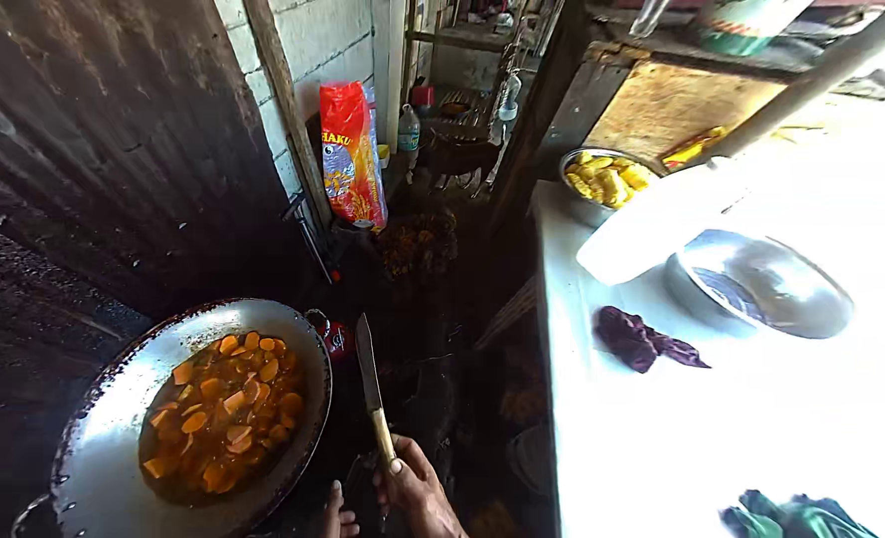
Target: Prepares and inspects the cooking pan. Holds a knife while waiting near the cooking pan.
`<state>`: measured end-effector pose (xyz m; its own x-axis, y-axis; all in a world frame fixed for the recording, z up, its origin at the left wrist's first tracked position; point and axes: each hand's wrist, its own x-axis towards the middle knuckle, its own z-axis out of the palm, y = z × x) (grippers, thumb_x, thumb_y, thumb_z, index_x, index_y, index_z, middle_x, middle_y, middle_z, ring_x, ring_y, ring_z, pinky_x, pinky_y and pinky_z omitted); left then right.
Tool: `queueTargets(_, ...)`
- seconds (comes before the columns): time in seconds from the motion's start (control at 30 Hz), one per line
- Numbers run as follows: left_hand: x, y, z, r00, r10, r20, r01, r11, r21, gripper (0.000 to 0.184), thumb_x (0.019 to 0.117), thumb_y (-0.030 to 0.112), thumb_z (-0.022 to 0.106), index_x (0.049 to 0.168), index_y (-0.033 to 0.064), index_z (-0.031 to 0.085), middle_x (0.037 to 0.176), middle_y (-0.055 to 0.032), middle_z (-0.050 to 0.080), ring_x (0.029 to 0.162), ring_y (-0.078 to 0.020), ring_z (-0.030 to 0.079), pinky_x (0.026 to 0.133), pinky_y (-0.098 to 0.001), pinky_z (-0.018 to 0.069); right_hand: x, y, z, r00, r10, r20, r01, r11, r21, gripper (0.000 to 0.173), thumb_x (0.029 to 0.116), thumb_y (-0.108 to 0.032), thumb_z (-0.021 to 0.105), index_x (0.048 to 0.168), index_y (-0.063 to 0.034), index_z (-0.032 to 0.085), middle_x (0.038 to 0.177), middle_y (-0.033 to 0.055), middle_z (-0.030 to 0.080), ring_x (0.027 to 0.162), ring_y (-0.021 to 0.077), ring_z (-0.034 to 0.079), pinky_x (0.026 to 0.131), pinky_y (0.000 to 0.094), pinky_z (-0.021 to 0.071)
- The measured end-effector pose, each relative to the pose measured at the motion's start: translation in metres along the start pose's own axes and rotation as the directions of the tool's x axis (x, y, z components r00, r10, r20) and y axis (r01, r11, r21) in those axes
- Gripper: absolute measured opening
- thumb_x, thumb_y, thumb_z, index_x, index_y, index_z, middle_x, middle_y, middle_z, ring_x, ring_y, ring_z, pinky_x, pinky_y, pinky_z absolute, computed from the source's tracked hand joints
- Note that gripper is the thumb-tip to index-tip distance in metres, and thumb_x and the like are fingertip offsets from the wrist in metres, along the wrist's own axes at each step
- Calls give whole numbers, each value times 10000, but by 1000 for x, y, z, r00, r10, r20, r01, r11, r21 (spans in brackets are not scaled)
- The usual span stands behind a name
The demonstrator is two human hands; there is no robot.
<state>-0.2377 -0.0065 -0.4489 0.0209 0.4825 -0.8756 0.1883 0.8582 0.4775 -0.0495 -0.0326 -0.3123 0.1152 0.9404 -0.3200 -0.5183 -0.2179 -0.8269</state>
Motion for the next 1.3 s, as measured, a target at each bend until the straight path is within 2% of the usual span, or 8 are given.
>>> queueTargets(0.1, -24, 22, 26, 994, 100, 53, -107, 982, 157, 650, 1065, 555, 444, 1424, 19, 518, 1178, -248, 653, 945, -360, 678, 806, -527, 564, -8, -24, 0, 994, -41, -100, 12, 960, -279, 485, 989, -264, 627, 1419, -66, 520, 885, 79, 668, 638, 154, 598, 556, 310, 520)
queueTargets(0.17, -36, 51, 48, 951, 272, 149, -307, 891, 334, 497, 1065, 404, 542, 1377, 18, 561, 1123, -226, 667, 879, -317, 683, 764, -487, 579, -22, -39, -1, 976, -145, -161, 92, 950, -300, 431, 1011, -220, 590, 1398, -37, 537, 865, 77, 662, 620, 147, 591, 539, 305, 518)
queueTargets(0.33, -88, 155, 91, 744, 509, 433, -646, 385, 659, 547, 1049, 341, 559, 1463, -13, 504, 1353, -253, 617, 1258, -363, 613, 1095, -545, 468, -87, -47, -27, 903, -345, -255, 191, 856, -481, 447, 1045, -241, 496, 1415, 8, 523, 939, 71, 692, 707, 132, 646, 628, 294, 575)
queueTargets(0.47, -121, 194, 127, 616, 588, 524, -662, 27, 749, 525, 1035, 363, 577, 1461, 59, 538, 1409, -192, 595, 1288, -358, 592, 1055, -599, 481, -128, -33, -48, 847, -396, -354, 82, 757, -648, 438, 1029, -278, 502, 1378, -28, 588, 933, 39, 690, 696, 77, 629, 637, 262, 554)
queueTargets(0.57, -159, 206, 152, 595, 560, 576, -628, -123, 769, 425, 1019, 331, 589, 1348, 61, 598, 1322, -186, 628, 1207, -357, 629, 961, -601, 520, -153, -25, -51, 822, -448, -351, 87, 708, -701, 429, 1019, -281, 507, 1351, -33, 617, 961, 45, 702, 741, 63, 640, 685, 262, 557)
queueTargets(0.77, -180, 193, 192, 537, 541, 648, -631, -252, 734, 591, 1019, 445, 565, 1526, 149, 490, 1446, -136, 572, 1231, -334, 629, 986, -581, 523, -185, -19, -55, 780, -523, -344, 158, 696, -701, 438, 1016, -295, 500, 1333, -21, 625, 912, 33, 696, 703, 55, 628, 644, 257, 553)
queueTargets(0.93, -201, 182, 220, 507, 540, 672, -614, -321, 721, 500, 1013, 393, 598, 1416, 97, 572, 1306, -181, 652, 1171, -354, 657, 931, -589, 534, -200, -14, -59, 744, -588, -318, 172, 628, -759, 427, 1015, -281, 495, 1324, -31, 650, 1024, 74, 732, 859, 83, 679, 787, 295, 567)
queueTargets(1.3, -220, 181, 241, 540, 501, 676, -622, -303, 722, 504, 1023, 323, 592, 1429, 30, 541, 1337, -228, 613, 1246, -375, 606, 1014, -598, 490, -211, -3, -58, 714, -654, -251, 247, 570, -784, 439, 1007, -261, 501, 1332, -3, 644, 1128, 114, 735, 993, 113, 700, 890, 296, 565)
